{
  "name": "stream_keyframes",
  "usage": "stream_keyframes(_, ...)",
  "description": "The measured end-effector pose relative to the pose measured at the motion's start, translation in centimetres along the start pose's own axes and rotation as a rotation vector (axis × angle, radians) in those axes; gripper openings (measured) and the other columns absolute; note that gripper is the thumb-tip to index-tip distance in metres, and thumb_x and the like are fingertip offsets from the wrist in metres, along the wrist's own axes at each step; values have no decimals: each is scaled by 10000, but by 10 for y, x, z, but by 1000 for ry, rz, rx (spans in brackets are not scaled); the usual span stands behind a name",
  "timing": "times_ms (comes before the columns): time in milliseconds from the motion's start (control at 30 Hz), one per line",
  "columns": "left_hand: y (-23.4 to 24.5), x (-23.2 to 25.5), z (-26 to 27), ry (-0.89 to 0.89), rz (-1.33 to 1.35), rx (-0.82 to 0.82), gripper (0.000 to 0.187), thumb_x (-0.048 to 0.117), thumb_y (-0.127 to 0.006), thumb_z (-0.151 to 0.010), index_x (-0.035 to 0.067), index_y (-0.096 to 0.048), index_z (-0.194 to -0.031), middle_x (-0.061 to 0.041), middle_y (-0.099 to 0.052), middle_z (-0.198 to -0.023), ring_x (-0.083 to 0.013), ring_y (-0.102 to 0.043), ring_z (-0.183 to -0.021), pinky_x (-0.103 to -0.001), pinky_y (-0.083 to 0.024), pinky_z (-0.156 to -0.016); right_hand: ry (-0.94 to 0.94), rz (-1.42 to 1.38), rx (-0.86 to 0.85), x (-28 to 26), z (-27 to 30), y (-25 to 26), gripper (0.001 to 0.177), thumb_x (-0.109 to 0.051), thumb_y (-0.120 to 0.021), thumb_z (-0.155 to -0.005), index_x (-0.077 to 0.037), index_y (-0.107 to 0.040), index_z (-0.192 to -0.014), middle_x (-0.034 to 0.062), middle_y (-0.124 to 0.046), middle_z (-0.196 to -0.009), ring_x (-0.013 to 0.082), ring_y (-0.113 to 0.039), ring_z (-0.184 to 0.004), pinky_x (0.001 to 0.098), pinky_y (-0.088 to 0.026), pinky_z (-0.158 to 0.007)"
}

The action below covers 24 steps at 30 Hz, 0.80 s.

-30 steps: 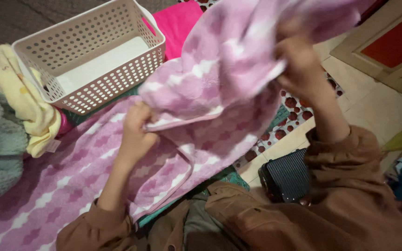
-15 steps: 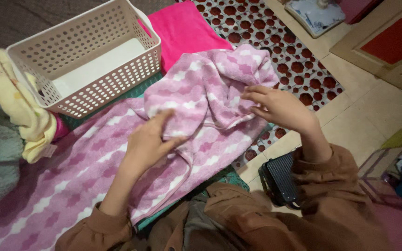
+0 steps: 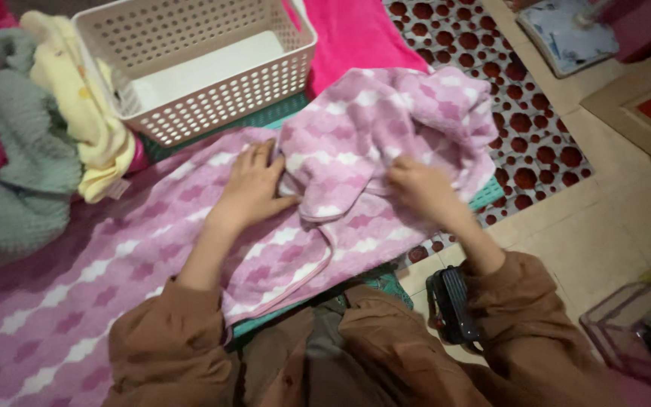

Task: The person folds a pink towel and then a larger pink and white patterned towel on a teal plastic table. The person smooths and aligns the towels by hand, folding them into compact rectangles.

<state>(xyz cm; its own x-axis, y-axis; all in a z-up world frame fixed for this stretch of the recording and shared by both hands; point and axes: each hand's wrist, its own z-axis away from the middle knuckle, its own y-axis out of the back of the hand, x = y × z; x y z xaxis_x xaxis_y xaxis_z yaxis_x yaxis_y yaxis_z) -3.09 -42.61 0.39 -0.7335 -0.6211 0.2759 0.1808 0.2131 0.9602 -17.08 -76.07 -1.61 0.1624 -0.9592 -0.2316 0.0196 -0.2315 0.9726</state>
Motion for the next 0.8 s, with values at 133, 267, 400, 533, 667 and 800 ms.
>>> stream_keyframes(133, -13, 4, -10, 39, -48, -111, 1061, 778, -693, -776, 47, -406, -1489, -261, -147, -1687, -488, -107, -1537, -688, -83, -1192, -31, 399, 589, 82, 3, 41, 46, -180, -704, -983, -138, -723, -978, 25, -662, -825, 166, -625, -657, 305, -509, -535)
stream_keyframes(267, -20, 10, -7, 16, 21, -52, 1173, 821, -621, -742, 243, -149, -1648, -243, -93, -1681, -489, -51, -1530, -719, -21, -1164, -457, 675, 842, 126, 16, 90, 81, -154, -782, -950, -145, -769, -1029, 95, -722, -1073, 232, -680, -887, 385, -544, -665)
stream_keyframes(400, -24, 7, -9, 18, 16, -40, 1176, 847, -604, -755, 260, -94, -1636, -207, -95, -1692, -463, -41, -1550, -697, 1, -1191, -419, 535, 662, 87, 14, 91, 197, -68, -751, -855, -85, -722, -1049, 154, -639, -1266, 329, -538, -1271, 571, -343, -1114)
stream_keyframes(533, -41, -3, -9, -51, -41, 97, 940, 675, -632, -874, 222, -248, -1602, -216, -230, -1647, -468, -157, -1505, -691, -85, -1152, 10, 53, 564, 8, -9, 62, 287, -45, -672, -998, -28, -680, -1284, 172, -554, -1441, 354, -480, -1424, 517, -345, -1240)
stream_keyframes(667, -46, -36, -15, 52, 43, 316, 480, 248, -622, -1006, 164, -535, -1471, -131, -547, -1481, -338, -496, -1390, -516, -374, -1179, 285, -197, 408, -45, -47, 52, 223, -72, -679, -981, -50, -692, -1203, 192, -589, -1368, 363, -553, -1286, 492, -455, -1090)
stream_keyframes(800, -40, -62, -7, 244, 24, 379, 285, 271, -715, -955, 117, -645, -1184, -119, -618, -1251, -317, -564, -1227, -482, -446, -1061, 343, -292, 328, -59, -108, 41, 197, -61, -657, -973, -35, -680, -1168, 175, -673, -1165, 377, -655, -1076, 468, -529, -935)
